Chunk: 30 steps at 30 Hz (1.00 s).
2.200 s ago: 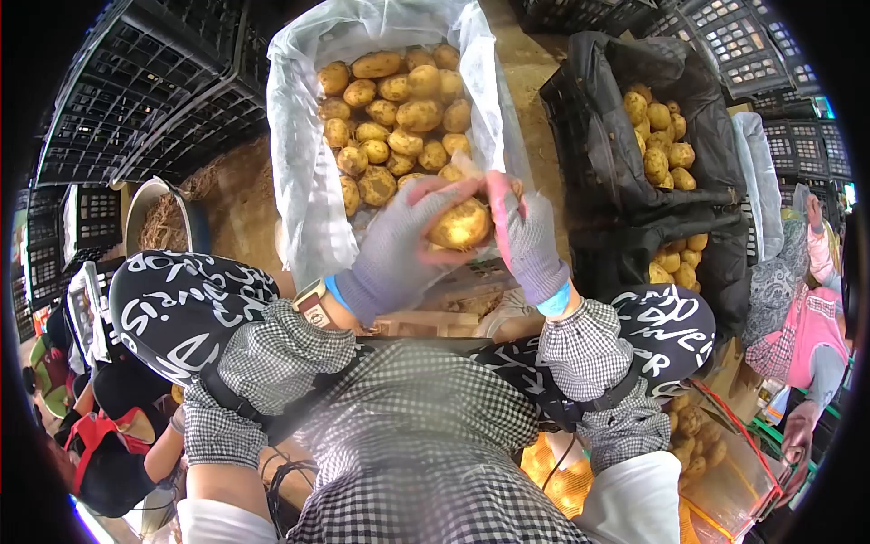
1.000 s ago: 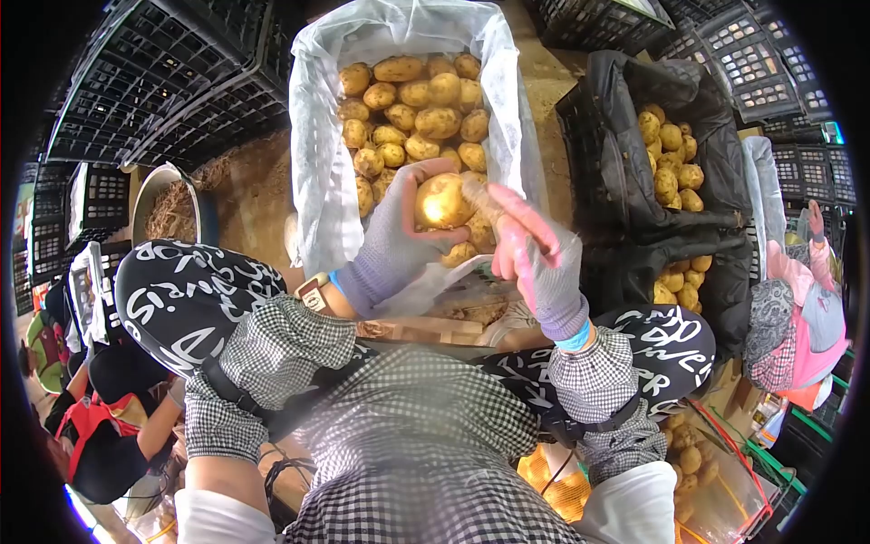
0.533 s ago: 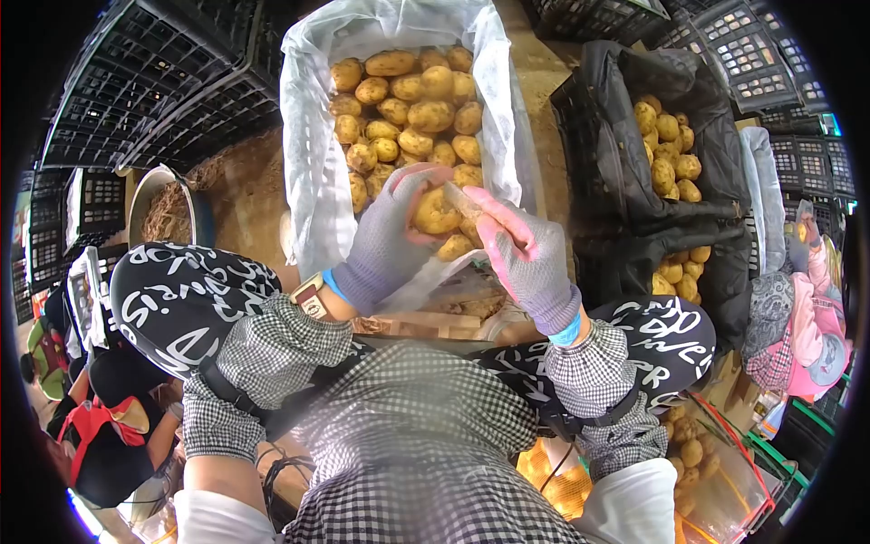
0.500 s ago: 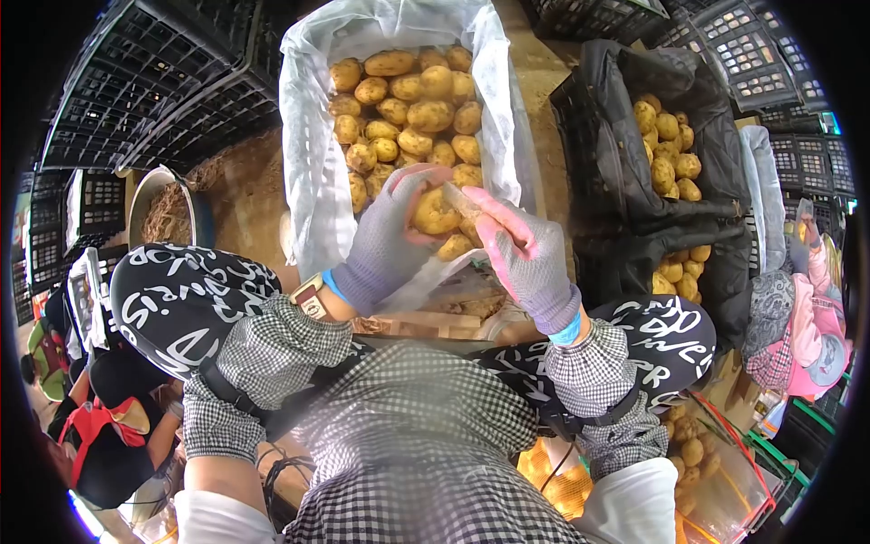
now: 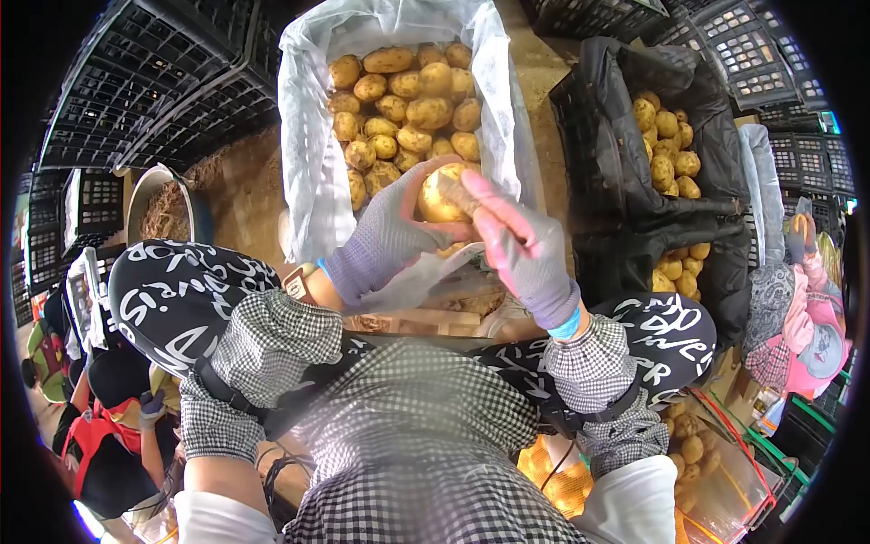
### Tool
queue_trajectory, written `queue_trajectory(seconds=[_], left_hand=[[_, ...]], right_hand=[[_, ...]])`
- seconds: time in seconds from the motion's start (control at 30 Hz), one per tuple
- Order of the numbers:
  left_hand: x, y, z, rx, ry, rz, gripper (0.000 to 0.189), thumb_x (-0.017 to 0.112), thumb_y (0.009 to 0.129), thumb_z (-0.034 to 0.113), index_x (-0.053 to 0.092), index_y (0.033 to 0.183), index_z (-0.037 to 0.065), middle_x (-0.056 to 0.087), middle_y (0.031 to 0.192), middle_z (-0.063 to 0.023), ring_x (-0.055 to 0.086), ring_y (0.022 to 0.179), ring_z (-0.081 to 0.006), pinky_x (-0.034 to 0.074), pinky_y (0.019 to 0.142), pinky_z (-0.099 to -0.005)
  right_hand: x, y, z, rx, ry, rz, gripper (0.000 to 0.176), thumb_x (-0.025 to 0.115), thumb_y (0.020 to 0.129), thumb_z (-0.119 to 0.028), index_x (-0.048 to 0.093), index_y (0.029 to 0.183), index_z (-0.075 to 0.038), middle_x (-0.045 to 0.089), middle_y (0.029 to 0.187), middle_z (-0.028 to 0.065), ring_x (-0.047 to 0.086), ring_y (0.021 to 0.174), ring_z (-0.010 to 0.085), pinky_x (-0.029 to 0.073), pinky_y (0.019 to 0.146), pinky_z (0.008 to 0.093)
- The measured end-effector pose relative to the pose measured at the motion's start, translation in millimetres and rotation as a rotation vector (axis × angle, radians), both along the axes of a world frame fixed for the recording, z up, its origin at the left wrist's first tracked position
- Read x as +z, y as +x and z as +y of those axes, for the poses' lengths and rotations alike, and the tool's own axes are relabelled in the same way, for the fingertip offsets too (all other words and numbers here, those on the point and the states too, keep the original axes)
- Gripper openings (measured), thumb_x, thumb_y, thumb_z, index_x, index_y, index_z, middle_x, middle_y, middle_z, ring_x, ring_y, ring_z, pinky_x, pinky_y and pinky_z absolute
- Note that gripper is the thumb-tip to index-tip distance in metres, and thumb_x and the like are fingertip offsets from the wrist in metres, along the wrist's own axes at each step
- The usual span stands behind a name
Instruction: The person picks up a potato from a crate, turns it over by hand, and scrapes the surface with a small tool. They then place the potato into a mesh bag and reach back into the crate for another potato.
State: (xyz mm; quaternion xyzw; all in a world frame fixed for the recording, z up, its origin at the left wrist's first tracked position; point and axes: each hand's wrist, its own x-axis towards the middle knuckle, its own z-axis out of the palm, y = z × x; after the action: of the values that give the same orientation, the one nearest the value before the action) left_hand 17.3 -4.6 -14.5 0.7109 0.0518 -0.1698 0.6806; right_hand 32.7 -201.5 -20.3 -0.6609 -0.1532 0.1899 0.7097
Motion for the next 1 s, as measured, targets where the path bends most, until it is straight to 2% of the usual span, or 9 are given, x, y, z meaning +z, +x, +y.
queue_trajectory(seconds=[0.1, 0.17, 0.27, 0.43, 0.57, 0.73, 0.83, 0.9, 1.0], left_hand=[[9, 1, 5, -0.043, 0.032, 0.136, 0.074, 0.081, 0.083, 0.015, 0.042, 0.145, 0.003, 0.061, 0.123, -0.0091, 0.063, 0.103, -0.016, 0.052, 0.09, -0.0295], [-4, 0, 7, -0.009, -0.302, 0.209, 0.072, 0.075, 0.088, 0.012, 0.036, 0.148, 0.003, 0.057, 0.129, -0.0111, 0.062, 0.111, -0.0185, 0.053, 0.095, -0.0331], [1, -2, 6, -0.023, -0.452, 0.209, 0.065, 0.071, 0.093, 0.018, 0.038, 0.147, 0.005, 0.057, 0.131, -0.0101, 0.059, 0.116, -0.0194, 0.051, 0.1, -0.0366], [3, -7, 4, 0.079, -0.586, 0.273, 0.063, 0.073, 0.092, 0.02, 0.04, 0.144, 0.005, 0.057, 0.126, -0.0068, 0.062, 0.111, -0.0169, 0.053, 0.098, -0.0325], [10, -6, 4, 0.101, -0.681, 0.368, 0.066, 0.075, 0.09, 0.018, 0.039, 0.144, 0.006, 0.055, 0.13, -0.005, 0.061, 0.113, -0.0158, 0.054, 0.097, -0.0301], [17, -1, 4, 0.11, -0.452, 0.091, 0.077, 0.076, 0.087, 0.011, 0.034, 0.151, 0.007, 0.049, 0.138, -0.0072, 0.054, 0.124, -0.0186, 0.051, 0.1, -0.031], [2, 1, 3, 0.01, -0.275, -0.123, 0.082, 0.077, 0.083, 0.006, 0.033, 0.153, 0.008, 0.046, 0.141, -0.0097, 0.052, 0.128, -0.0204, 0.047, 0.105, -0.0318], [-1, 1, 0, -0.005, -0.132, -0.261, 0.084, 0.078, 0.081, 0.004, 0.035, 0.153, 0.007, 0.046, 0.142, -0.0115, 0.05, 0.13, -0.0218, 0.044, 0.108, -0.0328], [4, -1, -3, 0.021, 0.114, -0.448, 0.084, 0.08, 0.078, 0.005, 0.038, 0.151, 0.006, 0.045, 0.144, -0.0145, 0.048, 0.133, -0.0242, 0.04, 0.112, -0.0344]], right_hand=[[-1, 3, -1, -0.031, -0.053, -0.034, 0.035, 0.06, 0.098, -0.007, 0.062, 0.133, -0.004, 0.072, 0.115, 0.002, 0.056, 0.071, 0.0027, 0.048, 0.067, 0.0195], [-5, 8, 0, -0.115, -0.067, -0.034, 0.035, 0.061, 0.098, -0.007, 0.063, 0.132, -0.005, 0.072, 0.117, 0.0024, 0.06, 0.074, 0.0046, 0.05, 0.07, 0.0215], [2, 4, 1, -0.095, -0.088, -0.004, 0.034, 0.061, 0.098, -0.007, 0.064, 0.132, -0.006, 0.072, 0.117, 0.0038, 0.063, 0.08, 0.0069, 0.052, 0.075, 0.0245], [2, 2, 0, 0.01, -0.163, -0.039, 0.034, 0.059, 0.1, -0.008, 0.062, 0.134, -0.004, 0.072, 0.113, 0.0021, 0.06, 0.076, 0.0048, 0.05, 0.069, 0.0225], [-2, 10, -6, -0.131, 0.057, 0.079, 0.036, 0.056, 0.102, -0.013, 0.058, 0.137, -0.004, 0.069, 0.104, -0.0011, 0.055, 0.072, 0.0027, 0.046, 0.063, 0.0191], [6, 19, -6, -0.185, -0.046, 0.002, 0.045, 0.054, 0.103, -0.025, 0.053, 0.14, 0.002, 0.062, 0.091, -0.0005, 0.057, 0.072, 0.008, 0.046, 0.066, 0.0239], [-22, 17, -10, -0.019, -0.078, 0.129, 0.053, 0.056, 0.101, -0.032, 0.048, 0.142, 0.001, 0.06, 0.114, 0.0037, 0.059, 0.094, 0.0104, 0.048, 0.082, 0.0276], [4, 18, -3, 0.081, -0.017, 0.295, 0.062, 0.059, 0.099, -0.038, 0.043, 0.144, 0.001, 0.057, 0.128, 0.0065, 0.057, 0.112, 0.0124, 0.046, 0.096, 0.0304], [8, 16, -2, 0.083, 0.011, 0.245, 0.07, 0.063, 0.097, -0.04, 0.039, 0.145, 0.005, 0.056, 0.13, 0.0086, 0.053, 0.121, 0.0143, 0.042, 0.104, 0.03]])
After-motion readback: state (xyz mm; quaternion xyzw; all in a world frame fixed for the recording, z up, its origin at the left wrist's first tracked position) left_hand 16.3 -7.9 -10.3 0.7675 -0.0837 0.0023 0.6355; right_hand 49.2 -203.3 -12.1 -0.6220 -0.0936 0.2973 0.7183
